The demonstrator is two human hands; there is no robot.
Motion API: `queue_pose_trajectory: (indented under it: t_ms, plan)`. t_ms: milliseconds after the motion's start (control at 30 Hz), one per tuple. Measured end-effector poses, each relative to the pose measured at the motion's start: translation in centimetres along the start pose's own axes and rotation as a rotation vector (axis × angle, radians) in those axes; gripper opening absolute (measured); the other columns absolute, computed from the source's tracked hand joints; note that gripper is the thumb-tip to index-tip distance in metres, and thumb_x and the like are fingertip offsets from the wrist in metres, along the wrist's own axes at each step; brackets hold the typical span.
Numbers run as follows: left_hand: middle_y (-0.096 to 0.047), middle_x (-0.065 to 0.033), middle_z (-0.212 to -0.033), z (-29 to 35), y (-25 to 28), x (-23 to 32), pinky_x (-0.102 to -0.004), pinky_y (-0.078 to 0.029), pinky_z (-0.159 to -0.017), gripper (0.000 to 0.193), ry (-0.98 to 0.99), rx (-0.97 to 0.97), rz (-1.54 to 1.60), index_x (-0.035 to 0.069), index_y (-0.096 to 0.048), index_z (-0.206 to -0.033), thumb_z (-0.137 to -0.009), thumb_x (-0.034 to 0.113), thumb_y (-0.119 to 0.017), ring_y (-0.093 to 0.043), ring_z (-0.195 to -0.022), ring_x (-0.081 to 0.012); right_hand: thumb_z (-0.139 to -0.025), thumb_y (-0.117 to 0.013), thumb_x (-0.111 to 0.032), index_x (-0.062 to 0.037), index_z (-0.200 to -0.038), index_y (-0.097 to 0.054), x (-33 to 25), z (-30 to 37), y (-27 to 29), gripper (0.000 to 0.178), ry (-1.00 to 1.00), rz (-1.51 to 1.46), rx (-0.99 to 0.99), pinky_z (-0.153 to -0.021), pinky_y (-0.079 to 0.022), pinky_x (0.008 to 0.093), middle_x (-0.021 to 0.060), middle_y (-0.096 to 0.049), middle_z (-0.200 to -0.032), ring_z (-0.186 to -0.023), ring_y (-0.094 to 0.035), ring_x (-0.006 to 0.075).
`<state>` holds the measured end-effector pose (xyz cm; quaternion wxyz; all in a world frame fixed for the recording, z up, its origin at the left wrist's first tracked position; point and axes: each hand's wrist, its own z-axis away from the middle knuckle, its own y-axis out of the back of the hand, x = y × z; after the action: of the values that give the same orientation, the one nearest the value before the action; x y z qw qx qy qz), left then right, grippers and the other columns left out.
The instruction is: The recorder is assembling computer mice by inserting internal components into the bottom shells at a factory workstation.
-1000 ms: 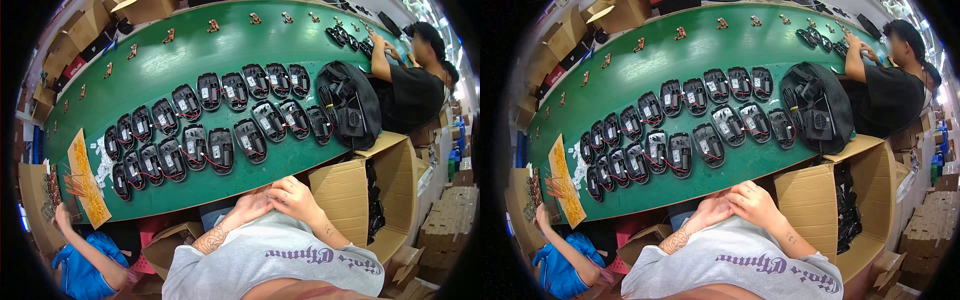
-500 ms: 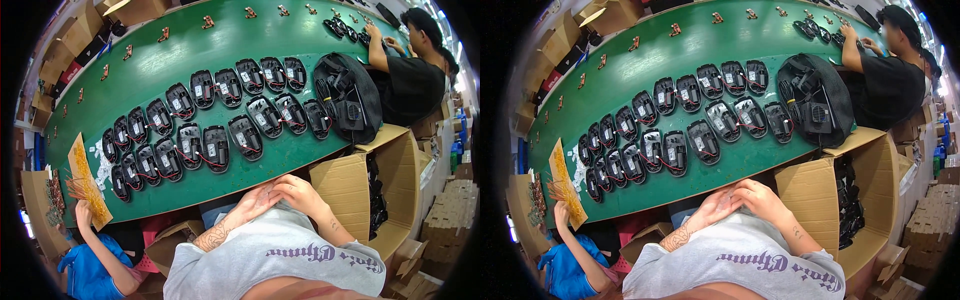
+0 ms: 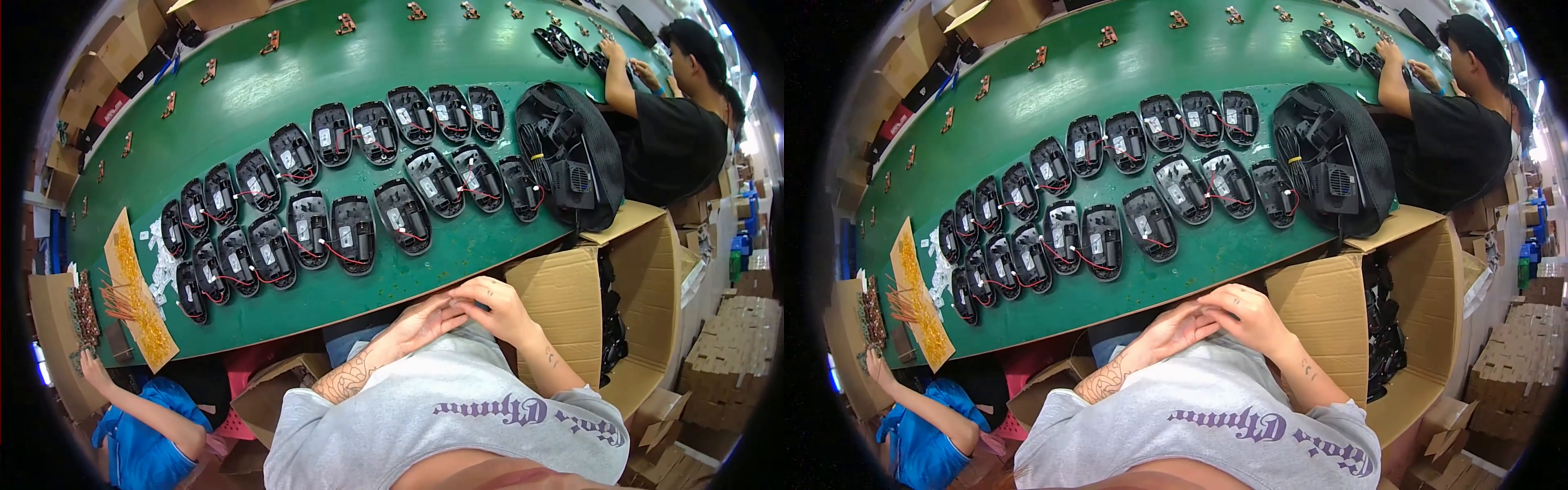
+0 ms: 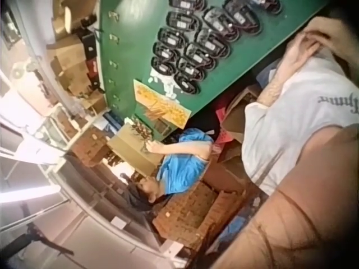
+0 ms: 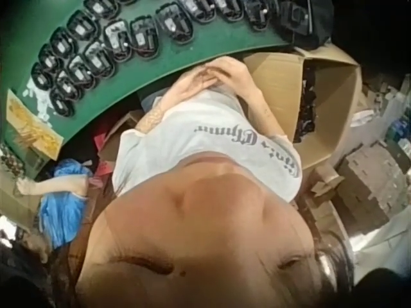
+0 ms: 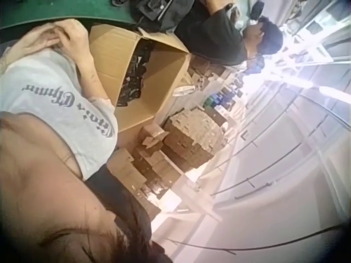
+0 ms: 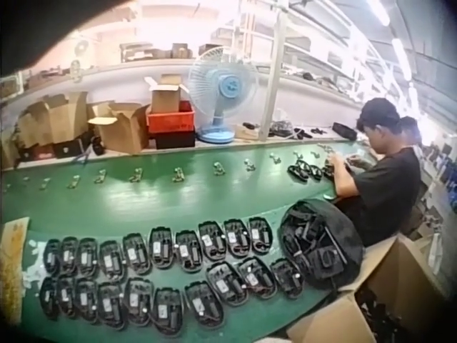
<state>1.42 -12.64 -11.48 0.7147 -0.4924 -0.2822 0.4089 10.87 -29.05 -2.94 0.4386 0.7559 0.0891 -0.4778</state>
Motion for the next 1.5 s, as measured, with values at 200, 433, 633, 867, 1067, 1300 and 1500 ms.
queue_pose_trajectory:
  t_ms: [200,433,633,867,1067,1300,1500]
  plan:
    - [-0.062,-0.0119,-0.129,-0.6,1.0,0.2,-0.035,-0.053,-0.102,0.033,-0.047,0.07,-0.133,0.001,-0.056,-0.132,-0.103,0.017,-0.057,-0.063,-0.116,-0.0202,-0.08,-0.074,0.003,-0.0026,-0.105,-0.072,0.1,-1.4,0.8,0.025,-0.04,0.024,-0.001,-0.077,-0.056,0.0323,0.0109,-0.072,-0.101,-0.088,-0.07,0.0252]
    - [-0.066,-0.0115,-0.121,0.0,-1.8,1.5,-0.0295,-0.055,-0.095,0.034,-0.088,0.076,-0.419,-0.002,-0.058,-0.132,-0.103,0.016,-0.057,-0.066,-0.107,-0.0168,-0.081,-0.074,0.004,-0.0016,-0.107,-0.072,-0.6,-1.1,2.1,0.027,-0.376,-0.047,-0.097,-0.076,-0.055,0.0282,0.0095,-0.07,-0.098,-0.086,-0.069,0.0175]
    - [-0.069,-0.0075,-0.107,-0.4,0.1,1.6,-0.0232,-0.053,-0.081,0.03,-0.087,0.2,-0.372,-0.003,-0.064,-0.122,-0.102,0.02,-0.059,-0.065,-0.093,-0.0109,-0.081,-0.076,0.005,-0.0018,-0.105,-0.072,-1.8,-2.4,6.8,0.024,-0.428,-0.18,0.159,-0.074,-0.053,0.0237,0.0038,-0.069,-0.1,-0.083,-0.065,0.0106]
    - [-0.065,0.0018,-0.088,1.6,3.1,3.4,-0.021,-0.043,-0.066,0.031,0.02,0.079,-0.489,0.004,-0.069,-0.113,-0.099,0.031,-0.063,-0.055,-0.075,-0.0083,-0.086,-0.07,0.004,0.0,-0.104,-0.07,0.1,-9.1,14.1,0.019,-0.118,0.277,0.237,-0.073,-0.049,0.024,0.0041,-0.069,-0.096,-0.087,-0.064,0.011]
    - [-0.059,-0.0005,-0.075,10.3,-3.4,4.3,-0.0266,-0.037,-0.056,0.024,-0.071,0.111,-1.306,0.001,-0.069,-0.109,-0.096,0.019,-0.061,-0.047,-0.06,-0.0093,-0.087,-0.066,0.002,0.0,-0.099,-0.07,1.9,-13.3,14.4,0.013,0.045,0.533,-0.1,-0.079,-0.05,0.0297,0.0088,-0.067,-0.094,-0.09,-0.064,0.0229]
    - [-0.059,-0.0039,-0.07,18.1,-7.0,7.7,-0.0269,-0.035,-0.054,0.021,-0.389,0.13,-1.167,-0.002,-0.072,-0.099,-0.09,0.011,-0.059,-0.048,-0.059,-0.0111,-0.086,-0.067,0.001,-0.0008,-0.098,-0.071,3.5,-13.8,14.3,0.013,0.09,0.566,-0.219,-0.083,-0.051,0.035,0.0102,-0.068,-0.094,-0.092,-0.063,0.028]
    - [-0.056,-0.0014,-0.074,22.9,-6.3,9.2,-0.0214,-0.029,-0.048,0.024,-1.148,0.588,-1.156,-0.002,-0.07,-0.105,-0.09,0.012,-0.06,-0.042,-0.053,-0.0051,-0.084,-0.068,0.001,-0.0015,-0.098,-0.071,2.7,-13.5,13.5,0.014,0.199,0.552,-0.031,-0.087,-0.05,0.0361,0.0103,-0.067,-0.097,-0.097,-0.062,0.0282]
